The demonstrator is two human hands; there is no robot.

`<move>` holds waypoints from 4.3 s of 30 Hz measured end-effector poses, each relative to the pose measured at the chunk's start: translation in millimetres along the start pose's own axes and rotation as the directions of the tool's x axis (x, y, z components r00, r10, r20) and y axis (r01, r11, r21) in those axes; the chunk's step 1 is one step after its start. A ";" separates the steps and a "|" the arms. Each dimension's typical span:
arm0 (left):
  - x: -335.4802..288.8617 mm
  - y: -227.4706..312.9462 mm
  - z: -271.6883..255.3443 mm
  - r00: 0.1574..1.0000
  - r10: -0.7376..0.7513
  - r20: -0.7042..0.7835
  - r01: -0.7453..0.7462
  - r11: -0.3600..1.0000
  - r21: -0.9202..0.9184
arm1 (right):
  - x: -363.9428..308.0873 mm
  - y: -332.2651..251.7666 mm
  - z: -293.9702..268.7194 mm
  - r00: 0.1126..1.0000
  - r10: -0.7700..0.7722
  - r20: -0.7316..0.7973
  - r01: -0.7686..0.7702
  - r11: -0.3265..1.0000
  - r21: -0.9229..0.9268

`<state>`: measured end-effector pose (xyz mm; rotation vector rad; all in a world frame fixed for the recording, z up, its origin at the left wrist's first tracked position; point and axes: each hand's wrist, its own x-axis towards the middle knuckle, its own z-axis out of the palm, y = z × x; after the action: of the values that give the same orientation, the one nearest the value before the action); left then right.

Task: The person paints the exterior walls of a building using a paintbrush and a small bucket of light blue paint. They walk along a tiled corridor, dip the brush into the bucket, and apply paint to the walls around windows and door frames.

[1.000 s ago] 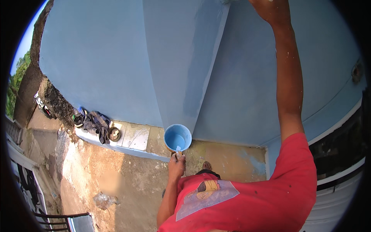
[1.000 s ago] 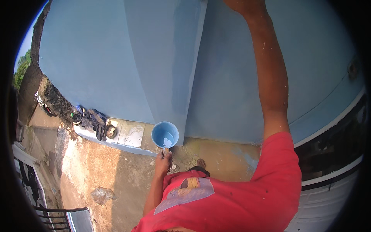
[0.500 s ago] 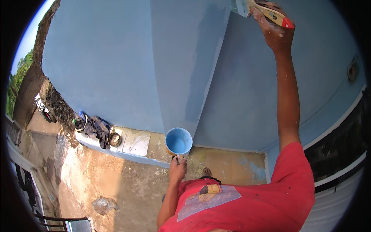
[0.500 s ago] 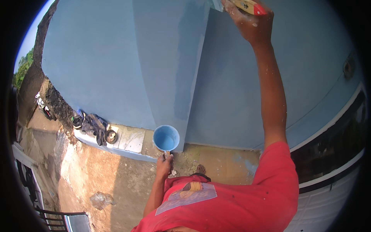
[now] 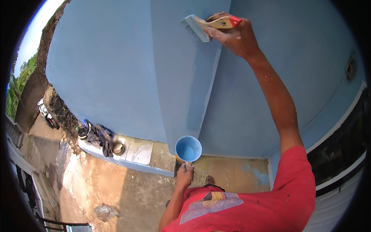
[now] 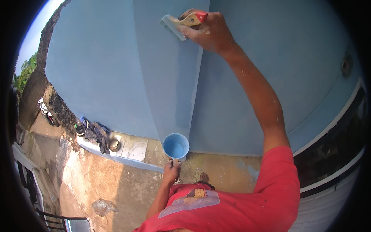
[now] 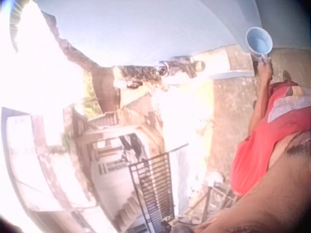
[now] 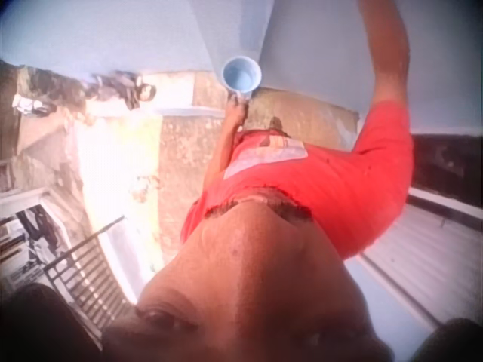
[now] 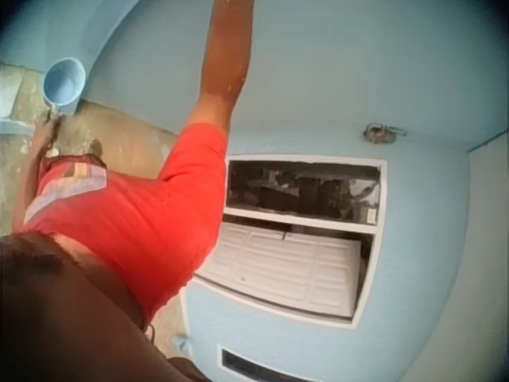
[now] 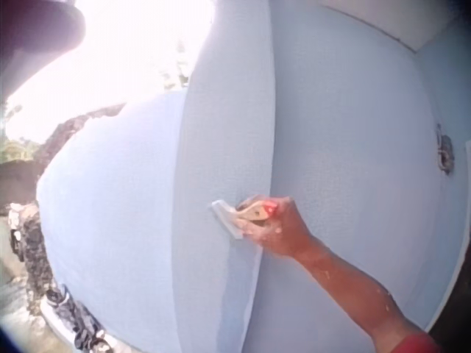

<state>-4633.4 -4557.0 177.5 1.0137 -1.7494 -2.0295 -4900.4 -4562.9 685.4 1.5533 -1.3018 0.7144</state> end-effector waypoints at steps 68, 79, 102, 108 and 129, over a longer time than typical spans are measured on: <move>-54.7 34.3 368.3 0.607 -0.053 0.793 -0.406 0.837 0.366 | -525.7 -114.3 -305.6 -0.095 0.995 0.031 -0.851 -0.065 -0.522; -19.9 5.1 509.1 0.523 -0.216 0.824 -0.210 0.905 0.370 | -571.1 -53.1 -394.6 -0.161 0.929 -0.334 -0.964 -0.221 -0.149; 111.8 1.9 754.8 -0.052 -0.461 0.886 -0.293 0.855 0.428 | -643.7 64.4 -445.0 -0.737 0.435 -0.517 -0.613 -0.111 0.782; 84.6 65.7 757.5 0.060 -0.295 0.954 -0.449 0.845 0.290 | -685.1 79.2 -463.9 -0.738 0.519 -0.432 -0.496 0.017 0.868; 26.4 188.8 786.5 0.275 -0.241 0.931 -0.136 0.949 0.286 | -632.5 235.0 -553.6 -0.295 0.884 -0.362 -0.280 0.282 0.918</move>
<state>-5213.9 -4025.3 365.3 -0.4284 -2.6549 -2.7167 -5215.3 -3798.3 406.3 -0.0017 -0.7431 2.5250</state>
